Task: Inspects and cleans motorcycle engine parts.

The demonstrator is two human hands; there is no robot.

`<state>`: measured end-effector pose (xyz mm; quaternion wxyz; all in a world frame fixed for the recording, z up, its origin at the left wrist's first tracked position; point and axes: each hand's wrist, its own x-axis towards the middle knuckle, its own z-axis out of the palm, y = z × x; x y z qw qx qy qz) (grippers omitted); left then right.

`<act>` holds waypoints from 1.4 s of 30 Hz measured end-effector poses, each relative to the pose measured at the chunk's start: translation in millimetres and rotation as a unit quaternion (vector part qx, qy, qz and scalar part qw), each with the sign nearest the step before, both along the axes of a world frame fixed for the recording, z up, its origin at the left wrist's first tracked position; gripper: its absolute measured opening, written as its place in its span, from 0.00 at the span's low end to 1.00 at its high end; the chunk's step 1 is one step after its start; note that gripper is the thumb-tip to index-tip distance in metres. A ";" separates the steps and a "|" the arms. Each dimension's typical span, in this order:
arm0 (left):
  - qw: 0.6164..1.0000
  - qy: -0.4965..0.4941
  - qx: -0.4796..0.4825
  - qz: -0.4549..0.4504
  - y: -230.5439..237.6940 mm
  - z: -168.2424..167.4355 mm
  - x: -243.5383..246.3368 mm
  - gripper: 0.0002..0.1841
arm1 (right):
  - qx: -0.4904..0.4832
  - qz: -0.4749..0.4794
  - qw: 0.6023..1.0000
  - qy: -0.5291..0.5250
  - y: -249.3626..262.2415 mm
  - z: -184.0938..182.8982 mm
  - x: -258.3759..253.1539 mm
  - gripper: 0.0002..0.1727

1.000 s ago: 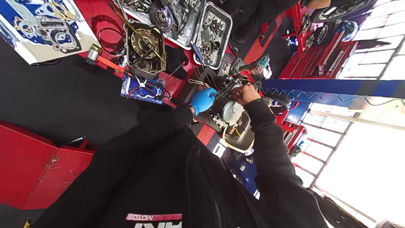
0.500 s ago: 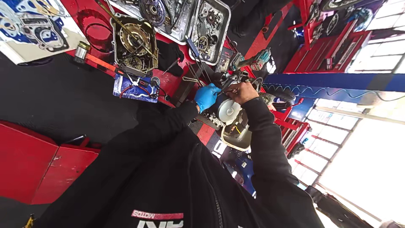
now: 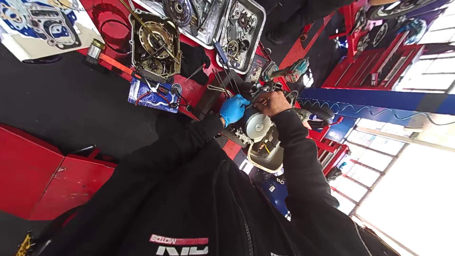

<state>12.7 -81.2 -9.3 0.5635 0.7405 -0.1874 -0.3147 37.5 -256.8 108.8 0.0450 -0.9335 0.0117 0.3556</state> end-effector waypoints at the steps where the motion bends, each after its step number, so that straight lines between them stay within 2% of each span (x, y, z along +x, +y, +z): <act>1: 1.000 0.004 -0.006 0.003 -0.6 -0.8 -1.1 0.18 | 0.003 -0.004 1.000 -0.004 -0.4 0.6 -0.1 0.11; 8: 0.998 0.047 -0.032 -0.003 -2.2 -10.3 -1.1 0.20 | -0.033 0.002 0.999 0.016 6.1 -0.3 1.5 0.09; 12: 0.998 0.059 -0.028 -0.012 4.3 -2.0 2.8 0.20 | -0.050 -0.015 0.998 0.028 13.0 1.5 4.1 0.09; 16: 0.993 0.115 -0.009 0.000 12.4 4.8 5.7 0.20 | 0.001 -0.046 0.999 0.005 1.1 8.0 1.2 0.09; 18: 0.986 0.165 -0.004 0.021 25.9 12.5 5.5 0.21 | 0.025 -0.073 0.996 -0.046 -6.8 21.0 -6.2 0.12; 20: 0.981 0.194 0.000 0.022 47.3 23.4 3.4 0.21 | 0.038 -0.112 0.982 -0.149 -8.8 39.1 -23.6 0.15; 23: 0.974 0.224 -0.042 0.012 67.7 44.8 6.8 0.23 | 0.086 -0.189 0.928 -0.309 6.4 60.1 -69.4 0.14; 26: 0.963 0.236 -0.094 -0.085 82.8 81.1 3.2 0.30 | 0.185 -0.245 0.875 -0.373 47.4 61.8 -123.9 0.12; 28: 0.957 0.214 -0.090 -0.173 86.6 106.6 -7.6 0.33 | 0.259 -0.238 0.860 -0.370 75.4 54.0 -151.8 0.13; 31: 0.951 0.198 -0.070 -0.227 79.9 125.9 -24.7 0.32 | 0.324 -0.218 0.838 -0.380 89.9 41.7 -177.7 0.15; 33: 0.955 0.172 -0.042 -0.236 69.3 125.7 -25.1 0.25 | 0.295 -0.229 0.834 -0.407 74.7 38.3 -183.0 0.14; 35: 0.973 0.101 0.014 -0.205 54.1 114.4 -17.0 0.21 | 0.231 -0.240 0.834 -0.440 40.4 36.1 -170.7 0.12; 37: 0.990 0.007 0.062 -0.129 34.0 94.9 -7.1 0.16 | 0.160 -0.223 0.864 -0.422 -3.4 28.9 -142.0 0.13; 39: 0.988 -0.088 0.104 -0.077 12.8 73.9 3.1 0.15 | 0.118 -0.183 0.905 -0.366 -42.4 13.0 -102.9 0.14; 42: 0.970 -0.175 0.145 -0.087 -10.0 52.8 14.5 0.17 | 0.104 -0.091 0.951 -0.278 -75.7 -14.1 -58.7 0.16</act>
